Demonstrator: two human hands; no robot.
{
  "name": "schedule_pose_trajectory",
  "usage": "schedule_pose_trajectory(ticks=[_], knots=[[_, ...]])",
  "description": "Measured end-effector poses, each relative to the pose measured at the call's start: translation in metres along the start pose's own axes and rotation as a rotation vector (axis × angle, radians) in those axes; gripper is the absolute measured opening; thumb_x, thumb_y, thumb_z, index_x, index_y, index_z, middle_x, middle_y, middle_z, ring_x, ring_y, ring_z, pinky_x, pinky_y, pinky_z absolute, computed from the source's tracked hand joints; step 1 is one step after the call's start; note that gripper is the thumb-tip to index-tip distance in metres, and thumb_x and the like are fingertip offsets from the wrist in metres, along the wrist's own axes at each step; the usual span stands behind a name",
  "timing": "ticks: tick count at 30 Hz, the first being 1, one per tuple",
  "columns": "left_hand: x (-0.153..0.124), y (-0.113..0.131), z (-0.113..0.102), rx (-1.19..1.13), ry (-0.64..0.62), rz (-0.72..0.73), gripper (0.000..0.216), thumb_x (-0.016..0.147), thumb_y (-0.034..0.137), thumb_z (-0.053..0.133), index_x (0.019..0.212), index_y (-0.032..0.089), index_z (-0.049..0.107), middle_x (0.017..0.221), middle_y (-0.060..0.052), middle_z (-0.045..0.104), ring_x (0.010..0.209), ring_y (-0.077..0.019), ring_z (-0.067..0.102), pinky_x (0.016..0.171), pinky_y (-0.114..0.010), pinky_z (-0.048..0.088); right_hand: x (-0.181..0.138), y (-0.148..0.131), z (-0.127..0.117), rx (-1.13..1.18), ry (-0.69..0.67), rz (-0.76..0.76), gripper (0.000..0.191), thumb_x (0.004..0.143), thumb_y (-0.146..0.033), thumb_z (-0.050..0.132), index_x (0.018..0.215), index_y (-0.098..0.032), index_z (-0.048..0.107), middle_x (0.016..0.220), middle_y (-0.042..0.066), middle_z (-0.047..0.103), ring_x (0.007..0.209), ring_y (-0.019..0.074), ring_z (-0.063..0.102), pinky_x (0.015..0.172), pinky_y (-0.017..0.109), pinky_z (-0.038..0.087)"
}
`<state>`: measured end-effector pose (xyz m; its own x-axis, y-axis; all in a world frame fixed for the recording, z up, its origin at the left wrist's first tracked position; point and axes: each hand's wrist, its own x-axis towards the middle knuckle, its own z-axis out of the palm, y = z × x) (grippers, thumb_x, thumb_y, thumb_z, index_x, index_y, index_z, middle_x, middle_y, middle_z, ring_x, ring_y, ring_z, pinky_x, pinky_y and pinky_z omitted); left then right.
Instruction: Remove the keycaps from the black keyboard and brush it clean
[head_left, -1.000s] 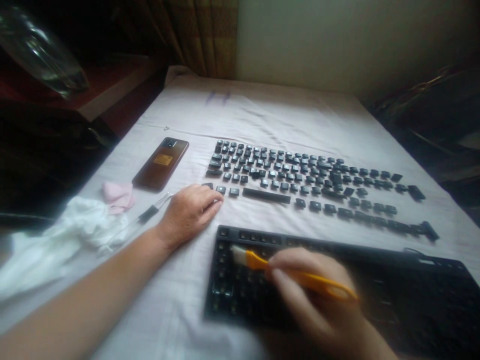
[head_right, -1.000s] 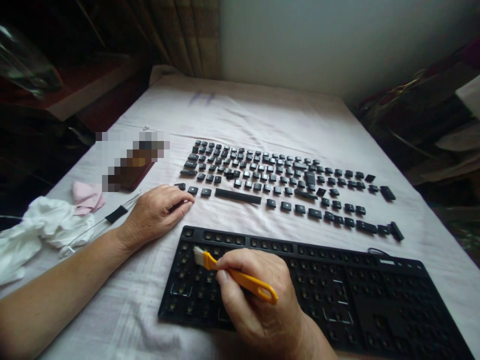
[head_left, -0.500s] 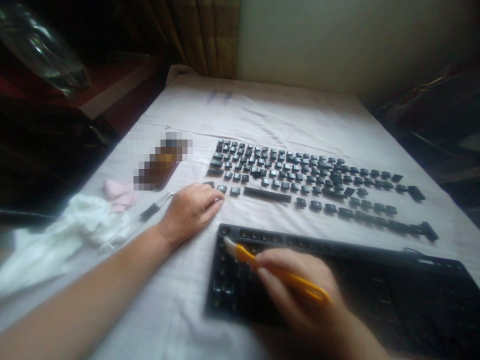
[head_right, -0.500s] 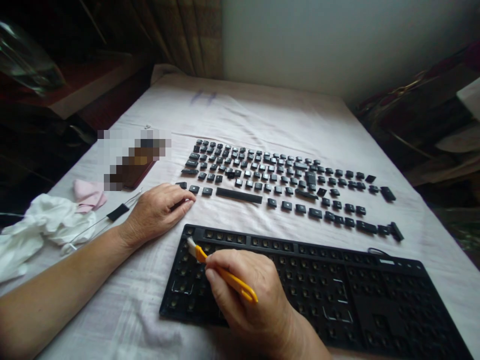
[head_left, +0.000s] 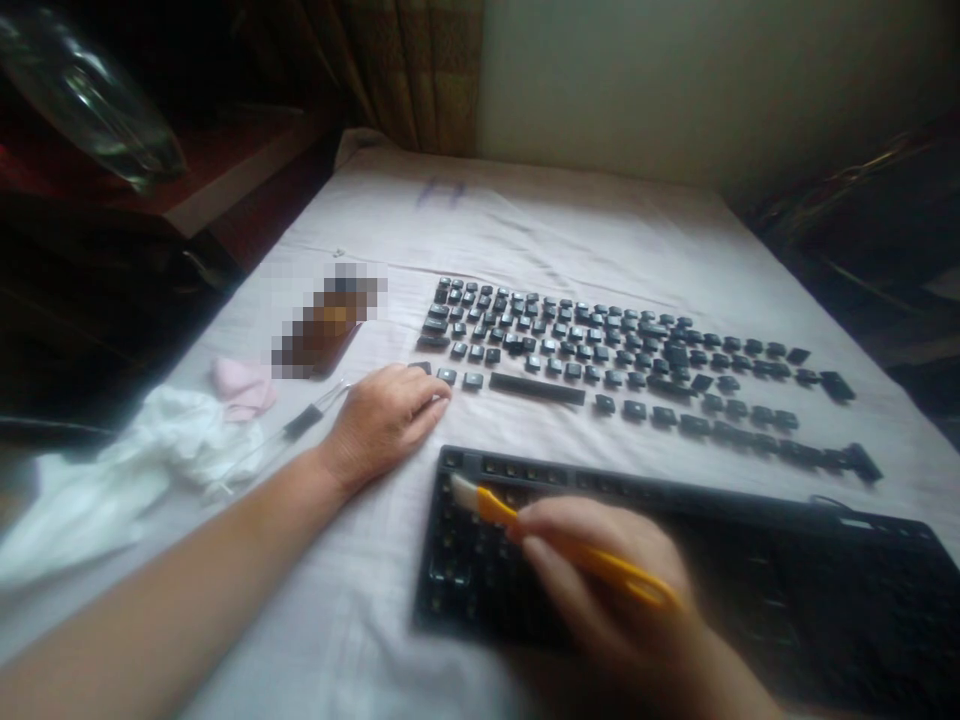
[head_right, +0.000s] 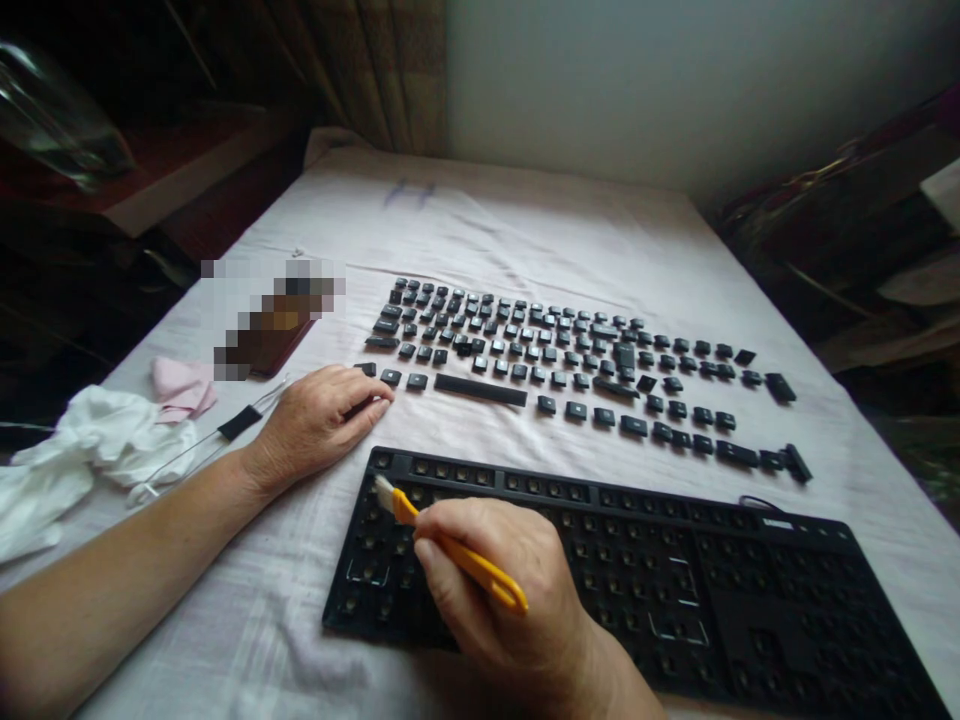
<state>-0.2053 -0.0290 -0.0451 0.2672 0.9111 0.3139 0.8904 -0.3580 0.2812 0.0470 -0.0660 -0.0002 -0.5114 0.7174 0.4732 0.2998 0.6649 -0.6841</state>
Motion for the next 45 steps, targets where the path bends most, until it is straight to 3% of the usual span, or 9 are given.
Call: schedule_pose_trajectory(ticks=[6, 10, 15, 23, 30, 36, 45], knots=[[-0.001, -0.001, 0.001, 0.000, -0.005, 0.001, 0.018, 0.096, 0.030, 0.051, 0.094, 0.022, 0.067, 0.087, -0.001, 0.069, 0.084, -0.0164, 0.062, 0.078, -0.031, 0.046, -0.006, -0.001, -0.001, 0.008, -0.072, 0.007, 0.015, 0.086, -0.010, 0.053, 0.087, -0.023, 0.061, 0.068, 0.000, 0.074, 0.053, 0.0152, 0.071, 0.052, 0.022, 0.056], [-0.001, -0.001, 0.001, -0.001, -0.007, -0.002, 0.018, 0.096, 0.030, 0.051, 0.094, 0.022, 0.067, 0.087, -0.001, 0.069, 0.084, -0.0164, 0.062, 0.078, -0.030, 0.045, -0.005, 0.000, -0.002, 0.078, -0.007, 0.028, 0.018, 0.086, -0.007, 0.055, 0.093, -0.023, 0.061, 0.071, 0.000, 0.073, 0.057, 0.0145, 0.071, 0.057, 0.022, 0.057], [-0.001, -0.001, 0.001, -0.003, -0.006, 0.000, 0.018, 0.095, 0.030, 0.051, 0.095, 0.022, 0.067, 0.088, -0.001, 0.070, 0.084, -0.0164, 0.062, 0.078, -0.030, 0.045, 0.002, 0.003, 0.001, 0.113, -0.101, -0.075, 0.018, 0.089, -0.004, 0.056, 0.095, -0.019, 0.064, 0.073, 0.004, 0.074, 0.061, 0.0154, 0.071, 0.059, 0.022, 0.057], [-0.001, -0.001, 0.001, 0.002, -0.005, 0.000, 0.017, 0.095, 0.029, 0.052, 0.095, 0.021, 0.067, 0.088, -0.001, 0.069, 0.084, -0.0162, 0.062, 0.078, -0.029, 0.045, 0.000, 0.005, 0.010, 0.224, -0.193, -0.094, 0.014, 0.093, -0.006, 0.057, 0.097, -0.015, 0.066, 0.079, 0.005, 0.075, 0.068, 0.0136, 0.071, 0.067, 0.020, 0.057], [-0.002, -0.002, 0.001, 0.004, 0.000, 0.004, 0.017, 0.095, 0.030, 0.052, 0.095, 0.022, 0.067, 0.088, 0.000, 0.069, 0.084, -0.0160, 0.062, 0.078, -0.030, 0.045, -0.005, -0.002, 0.008, 0.142, -0.154, -0.034, 0.011, 0.095, -0.012, 0.055, 0.093, -0.018, 0.065, 0.077, 0.001, 0.075, 0.064, 0.0106, 0.072, 0.066, 0.016, 0.056], [-0.001, -0.002, 0.002, 0.008, 0.006, 0.010, 0.017, 0.095, 0.031, 0.052, 0.095, 0.022, 0.067, 0.088, 0.000, 0.069, 0.085, -0.0166, 0.062, 0.078, -0.030, 0.045, -0.007, 0.003, 0.010, 0.065, -0.039, -0.085, 0.008, 0.095, -0.013, 0.057, 0.097, -0.018, 0.063, 0.077, 0.002, 0.077, 0.065, 0.0129, 0.074, 0.064, 0.019, 0.056], [-0.001, -0.002, 0.002, 0.027, 0.014, 0.023, 0.016, 0.095, 0.029, 0.053, 0.095, 0.021, 0.066, 0.088, 0.000, 0.070, 0.084, -0.0164, 0.061, 0.077, -0.030, 0.045, -0.004, -0.002, 0.010, 0.051, -0.103, -0.111, 0.017, 0.101, -0.022, 0.052, 0.091, -0.017, 0.064, 0.072, 0.001, 0.076, 0.059, 0.0117, 0.073, 0.061, 0.019, 0.057]])
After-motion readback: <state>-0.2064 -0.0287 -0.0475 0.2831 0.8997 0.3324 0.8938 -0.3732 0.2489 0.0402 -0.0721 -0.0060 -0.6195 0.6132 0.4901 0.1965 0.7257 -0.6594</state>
